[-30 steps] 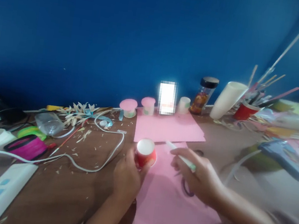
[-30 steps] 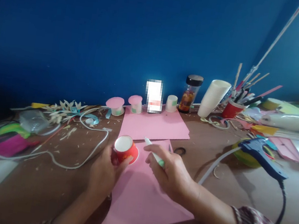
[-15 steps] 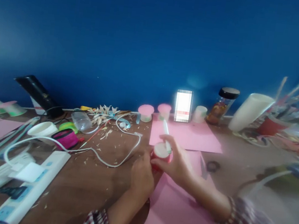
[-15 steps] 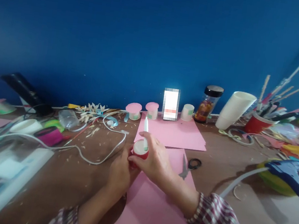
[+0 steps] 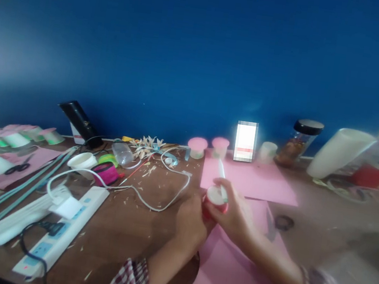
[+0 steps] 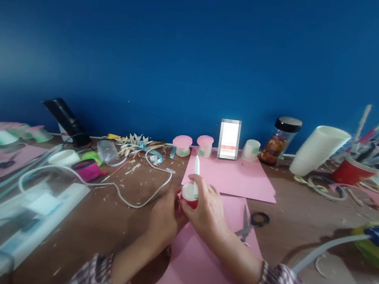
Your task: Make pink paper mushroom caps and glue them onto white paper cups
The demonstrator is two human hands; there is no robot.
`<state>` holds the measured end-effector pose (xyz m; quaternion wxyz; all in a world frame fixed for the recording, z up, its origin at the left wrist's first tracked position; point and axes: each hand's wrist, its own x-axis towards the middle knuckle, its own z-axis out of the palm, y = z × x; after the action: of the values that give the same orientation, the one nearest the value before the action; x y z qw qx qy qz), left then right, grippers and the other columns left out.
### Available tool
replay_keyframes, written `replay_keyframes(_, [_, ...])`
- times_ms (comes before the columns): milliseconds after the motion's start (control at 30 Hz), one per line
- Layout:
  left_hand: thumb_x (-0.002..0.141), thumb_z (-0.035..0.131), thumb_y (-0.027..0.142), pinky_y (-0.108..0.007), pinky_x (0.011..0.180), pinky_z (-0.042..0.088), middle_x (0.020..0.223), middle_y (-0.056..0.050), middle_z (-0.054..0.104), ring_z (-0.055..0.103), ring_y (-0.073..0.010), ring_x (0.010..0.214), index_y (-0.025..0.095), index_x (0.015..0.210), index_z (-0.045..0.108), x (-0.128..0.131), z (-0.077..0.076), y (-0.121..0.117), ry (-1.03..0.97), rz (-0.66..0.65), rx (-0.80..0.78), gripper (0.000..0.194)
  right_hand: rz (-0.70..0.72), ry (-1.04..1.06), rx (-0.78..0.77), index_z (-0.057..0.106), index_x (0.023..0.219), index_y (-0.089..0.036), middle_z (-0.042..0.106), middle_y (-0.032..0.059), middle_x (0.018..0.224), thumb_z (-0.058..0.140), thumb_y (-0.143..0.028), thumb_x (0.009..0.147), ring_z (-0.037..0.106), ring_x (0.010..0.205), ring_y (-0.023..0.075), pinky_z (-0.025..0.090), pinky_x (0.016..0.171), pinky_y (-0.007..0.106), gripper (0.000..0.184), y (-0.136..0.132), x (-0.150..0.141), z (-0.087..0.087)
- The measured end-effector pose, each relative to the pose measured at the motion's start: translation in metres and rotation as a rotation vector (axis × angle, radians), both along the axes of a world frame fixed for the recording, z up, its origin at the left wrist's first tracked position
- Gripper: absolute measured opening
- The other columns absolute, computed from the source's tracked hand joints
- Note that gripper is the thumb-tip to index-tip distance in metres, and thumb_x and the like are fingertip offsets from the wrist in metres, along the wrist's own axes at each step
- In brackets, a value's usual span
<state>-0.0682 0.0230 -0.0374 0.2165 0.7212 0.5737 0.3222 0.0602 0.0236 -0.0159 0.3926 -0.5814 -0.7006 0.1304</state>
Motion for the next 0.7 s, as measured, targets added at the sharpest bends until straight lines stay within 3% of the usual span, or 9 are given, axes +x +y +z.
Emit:
replay_keyframes(200, [0.064,0.067,0.025,-0.035,0.073,0.046,0.087,-0.006,0.060,0.057,-0.0235,0.083,0.020,0.091,0.060,-0.017,0.019,0.023,0.162,-0.156,0.075,0.029,-0.024,-0.025,-0.015,0.045,0.119,-0.025,0.067,0.0037,0.099,0.063,-0.028,0.072,0.063,0.089,0.0254,0.049,0.073,0.037,0.051,0.002,0.001,-0.002])
replay_keyframes(267, [0.060,0.070,0.022,-0.036,0.076,0.046,0.094,-0.007,0.062,0.058,-0.0244,0.088,0.020,0.096,0.059,-0.024,0.027,0.034,0.125,-0.284,0.032,0.037,-0.032,-0.029,-0.020,0.045,0.119,-0.026,0.067,0.0033,0.098,0.064,-0.028,0.072,0.063,0.089,0.0255,0.049,0.073,0.037,0.051,0.003,0.000,-0.002])
replay_keyframes(367, [0.060,0.072,0.019,-0.036,0.080,0.048,0.112,-0.008,0.060,0.058,-0.0250,0.101,0.024,0.118,0.049,-0.029,0.034,0.045,-0.086,-0.441,-0.117,0.063,-0.022,-0.019,-0.028,0.045,0.118,-0.026,0.067,0.0041,0.101,0.063,-0.026,0.073,0.063,0.092,0.0256,0.050,0.073,0.036,0.049,0.003,0.000,-0.002])
replay_keyframes(467, [0.063,0.071,0.015,-0.034,0.081,0.049,0.117,-0.009,0.059,0.057,-0.0246,0.106,0.025,0.122,0.046,-0.029,0.031,0.049,-0.273,-0.536,-0.254,0.065,0.007,0.006,-0.040,0.044,0.119,-0.026,0.066,0.0046,0.104,0.062,-0.025,0.074,0.063,0.093,0.0250,0.050,0.073,0.036,0.048,0.003,0.000,-0.002])
replay_keyframes(700, [0.067,0.066,0.010,-0.034,0.086,0.048,0.114,-0.008,0.060,0.059,-0.0210,0.102,0.021,0.112,0.052,-0.029,0.016,0.046,-0.450,-0.543,-0.304,0.049,-0.036,-0.048,-0.031,0.044,0.120,-0.025,0.067,0.0062,0.102,0.064,-0.031,0.074,0.064,0.091,0.0272,0.051,0.073,0.038,0.051,0.003,0.000,-0.003])
